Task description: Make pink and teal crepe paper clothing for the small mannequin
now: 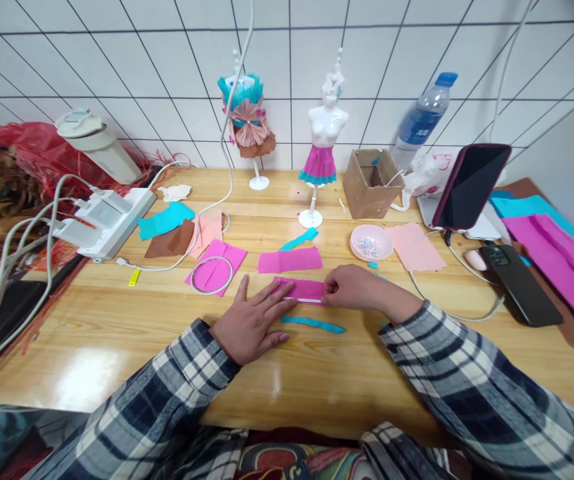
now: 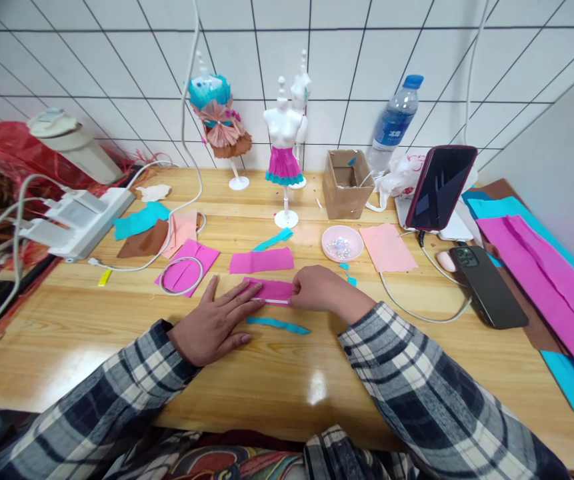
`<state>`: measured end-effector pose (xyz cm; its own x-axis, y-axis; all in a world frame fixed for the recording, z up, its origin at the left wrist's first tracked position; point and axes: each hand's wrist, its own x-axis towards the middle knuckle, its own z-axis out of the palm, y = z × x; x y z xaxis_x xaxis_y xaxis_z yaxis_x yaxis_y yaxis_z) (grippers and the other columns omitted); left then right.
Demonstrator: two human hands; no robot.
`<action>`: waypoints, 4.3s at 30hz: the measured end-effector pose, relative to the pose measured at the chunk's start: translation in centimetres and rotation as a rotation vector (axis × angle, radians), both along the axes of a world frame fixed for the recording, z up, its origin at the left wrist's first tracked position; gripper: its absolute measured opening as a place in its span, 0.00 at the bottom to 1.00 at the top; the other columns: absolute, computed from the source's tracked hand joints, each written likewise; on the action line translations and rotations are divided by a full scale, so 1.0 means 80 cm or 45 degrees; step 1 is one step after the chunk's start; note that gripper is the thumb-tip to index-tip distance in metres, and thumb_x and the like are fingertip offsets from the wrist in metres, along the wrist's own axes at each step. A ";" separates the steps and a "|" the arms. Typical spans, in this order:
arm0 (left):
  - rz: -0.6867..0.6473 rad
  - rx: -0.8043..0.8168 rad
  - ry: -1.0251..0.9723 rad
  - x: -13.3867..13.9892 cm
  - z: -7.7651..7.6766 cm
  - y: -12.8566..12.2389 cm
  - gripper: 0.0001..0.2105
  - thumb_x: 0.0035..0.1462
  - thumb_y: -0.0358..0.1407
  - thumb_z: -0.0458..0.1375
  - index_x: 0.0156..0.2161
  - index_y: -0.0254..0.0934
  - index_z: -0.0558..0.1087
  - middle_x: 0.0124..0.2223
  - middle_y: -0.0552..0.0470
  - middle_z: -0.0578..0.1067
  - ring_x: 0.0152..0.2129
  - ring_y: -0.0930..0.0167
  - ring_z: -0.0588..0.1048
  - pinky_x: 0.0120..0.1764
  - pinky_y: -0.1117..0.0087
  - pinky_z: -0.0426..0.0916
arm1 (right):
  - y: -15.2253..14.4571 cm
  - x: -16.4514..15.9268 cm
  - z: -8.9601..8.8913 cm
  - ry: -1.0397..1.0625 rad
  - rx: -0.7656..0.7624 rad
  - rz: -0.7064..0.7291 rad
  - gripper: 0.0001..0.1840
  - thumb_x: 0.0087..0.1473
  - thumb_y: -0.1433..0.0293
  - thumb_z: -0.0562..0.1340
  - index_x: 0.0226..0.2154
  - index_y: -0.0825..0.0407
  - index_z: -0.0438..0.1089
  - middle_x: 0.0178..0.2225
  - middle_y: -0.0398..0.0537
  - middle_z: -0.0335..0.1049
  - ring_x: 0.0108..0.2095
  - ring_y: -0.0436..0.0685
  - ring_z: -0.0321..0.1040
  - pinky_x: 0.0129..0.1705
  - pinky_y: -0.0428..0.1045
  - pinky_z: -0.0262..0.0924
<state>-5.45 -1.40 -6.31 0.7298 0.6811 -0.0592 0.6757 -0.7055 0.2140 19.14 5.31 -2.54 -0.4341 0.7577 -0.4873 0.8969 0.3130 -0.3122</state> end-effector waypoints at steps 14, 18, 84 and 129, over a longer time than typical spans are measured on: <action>-0.010 0.025 0.000 -0.001 -0.003 0.000 0.28 0.63 0.50 0.45 0.64 0.41 0.55 0.68 0.44 0.52 0.65 0.59 0.50 0.57 0.42 0.16 | 0.007 -0.004 0.019 -0.366 -0.008 -0.031 0.29 0.43 0.49 0.63 0.38 0.55 0.77 0.36 0.61 0.76 0.37 0.67 0.73 0.31 0.53 0.61; -0.006 0.028 -0.018 0.000 -0.002 -0.001 0.27 0.63 0.49 0.46 0.64 0.41 0.55 0.67 0.43 0.55 0.64 0.59 0.51 0.58 0.41 0.18 | 0.005 0.006 0.021 -0.399 -0.068 -0.088 0.28 0.43 0.47 0.63 0.37 0.53 0.77 0.36 0.58 0.76 0.38 0.66 0.73 0.33 0.53 0.62; 0.724 -2.141 -1.367 0.034 0.030 0.036 0.26 0.52 0.54 0.60 0.44 0.30 0.76 0.39 0.41 0.78 0.33 0.68 0.78 0.27 0.76 0.71 | -0.046 0.059 0.020 1.325 -0.073 -0.269 0.29 0.47 0.63 0.68 0.52 0.45 0.63 0.50 0.45 0.65 0.49 0.58 0.63 0.48 0.51 0.58; 0.642 -1.211 -1.246 0.049 0.042 0.024 0.15 0.49 0.45 0.64 0.32 0.33 0.74 0.31 0.50 0.77 0.31 0.71 0.74 0.36 0.71 0.69 | -0.071 -0.007 -0.012 0.541 1.508 0.225 0.08 0.61 0.70 0.57 0.34 0.50 0.72 0.28 0.43 0.71 0.32 0.54 0.58 0.34 0.53 0.47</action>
<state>-1.56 0.50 -2.97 0.4420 0.8601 -0.2545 0.1164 0.2264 0.9671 18.57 -0.40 -3.53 -0.5285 0.5485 0.6479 0.7128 0.7012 -0.0122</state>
